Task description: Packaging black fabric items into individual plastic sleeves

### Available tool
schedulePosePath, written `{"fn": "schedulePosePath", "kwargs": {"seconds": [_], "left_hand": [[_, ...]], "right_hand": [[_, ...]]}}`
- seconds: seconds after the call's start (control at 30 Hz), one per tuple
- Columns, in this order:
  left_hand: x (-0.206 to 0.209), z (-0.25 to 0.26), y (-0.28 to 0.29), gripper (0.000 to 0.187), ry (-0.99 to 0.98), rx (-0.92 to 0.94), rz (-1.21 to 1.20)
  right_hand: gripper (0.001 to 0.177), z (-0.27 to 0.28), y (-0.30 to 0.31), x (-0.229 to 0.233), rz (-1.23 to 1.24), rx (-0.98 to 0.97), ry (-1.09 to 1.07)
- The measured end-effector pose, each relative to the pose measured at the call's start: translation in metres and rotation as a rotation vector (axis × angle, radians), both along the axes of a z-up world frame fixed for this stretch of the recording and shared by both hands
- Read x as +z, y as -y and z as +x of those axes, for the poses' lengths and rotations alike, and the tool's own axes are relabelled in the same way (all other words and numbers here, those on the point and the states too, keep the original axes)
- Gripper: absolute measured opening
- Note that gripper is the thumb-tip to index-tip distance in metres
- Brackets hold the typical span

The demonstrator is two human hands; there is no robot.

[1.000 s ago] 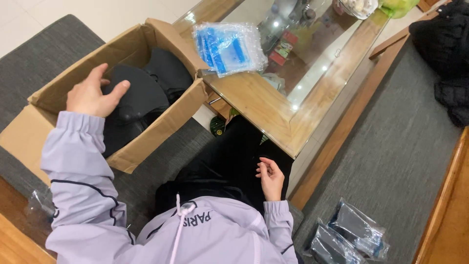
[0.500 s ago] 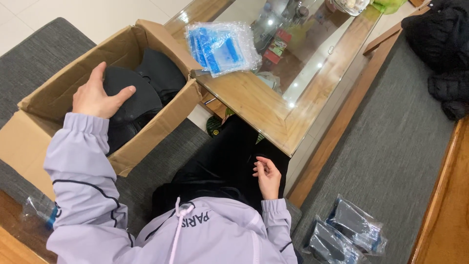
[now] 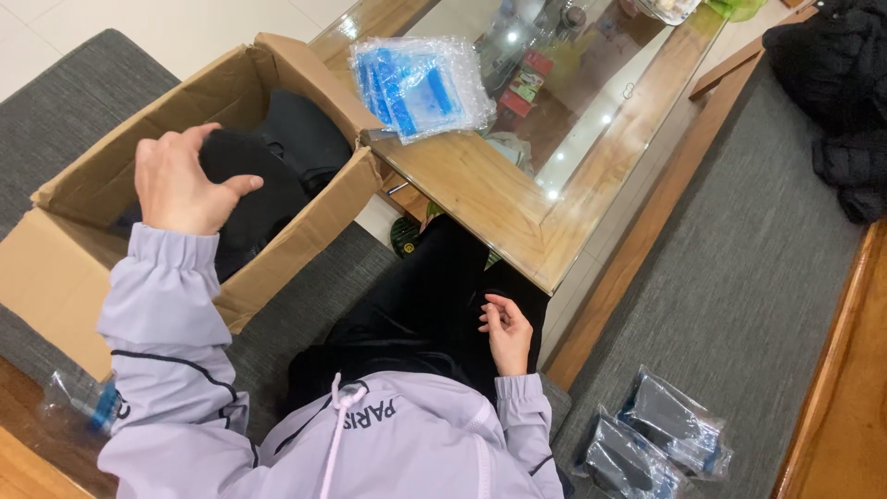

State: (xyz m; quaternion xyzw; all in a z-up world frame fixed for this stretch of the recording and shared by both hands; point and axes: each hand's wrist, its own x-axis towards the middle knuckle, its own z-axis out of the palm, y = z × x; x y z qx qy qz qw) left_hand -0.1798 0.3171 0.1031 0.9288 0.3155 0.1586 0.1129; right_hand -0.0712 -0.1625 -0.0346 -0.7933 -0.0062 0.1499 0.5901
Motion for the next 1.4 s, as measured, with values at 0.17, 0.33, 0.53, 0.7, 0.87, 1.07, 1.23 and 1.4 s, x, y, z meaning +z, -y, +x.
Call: {"fn": "schedulePosePath", "kwargs": {"seconds": [0.17, 0.33, 0.53, 0.7, 0.87, 1.07, 1.23, 1.4], "left_hand": [[0.014, -0.005, 0.014, 0.059, 0.030, -0.043, -0.173], [0.049, -0.021, 0.038, 0.046, 0.032, -0.027, -0.352], [0.092, -0.009, 0.106, 0.046, 0.308, -0.149, -0.080], [0.026, 0.086, 0.200, 0.055, 0.546, -0.645, -0.011], [-0.061, 0.161, 0.280, 0.054, 0.508, -1.001, -0.128], [-0.057, 0.203, 0.308, 0.062, 0.540, -1.078, -0.061], [-0.077, 0.217, 0.308, 0.099, 0.109, -1.058, -0.246], [-0.059, 0.210, 0.309, 0.090, 0.131, -1.059, -0.191]], "right_hand": [[0.018, -0.001, 0.000, 0.002, 0.006, -0.021, -0.017], [0.018, -0.003, 0.000, 0.003, 0.003, -0.026, -0.017], [0.019, -0.003, -0.011, 0.020, 0.023, 0.005, -0.003], [0.073, 0.014, -0.035, 0.063, 0.123, 0.125, 0.467], [0.081, 0.065, -0.030, 0.074, 0.137, 0.136, 0.594], [0.068, 0.118, 0.004, 0.011, 0.251, -0.055, 0.534], [0.060, 0.137, 0.009, -0.027, 0.282, -0.107, 0.397], [0.055, 0.127, -0.004, -0.020, 0.274, -0.153, 0.310]]}}
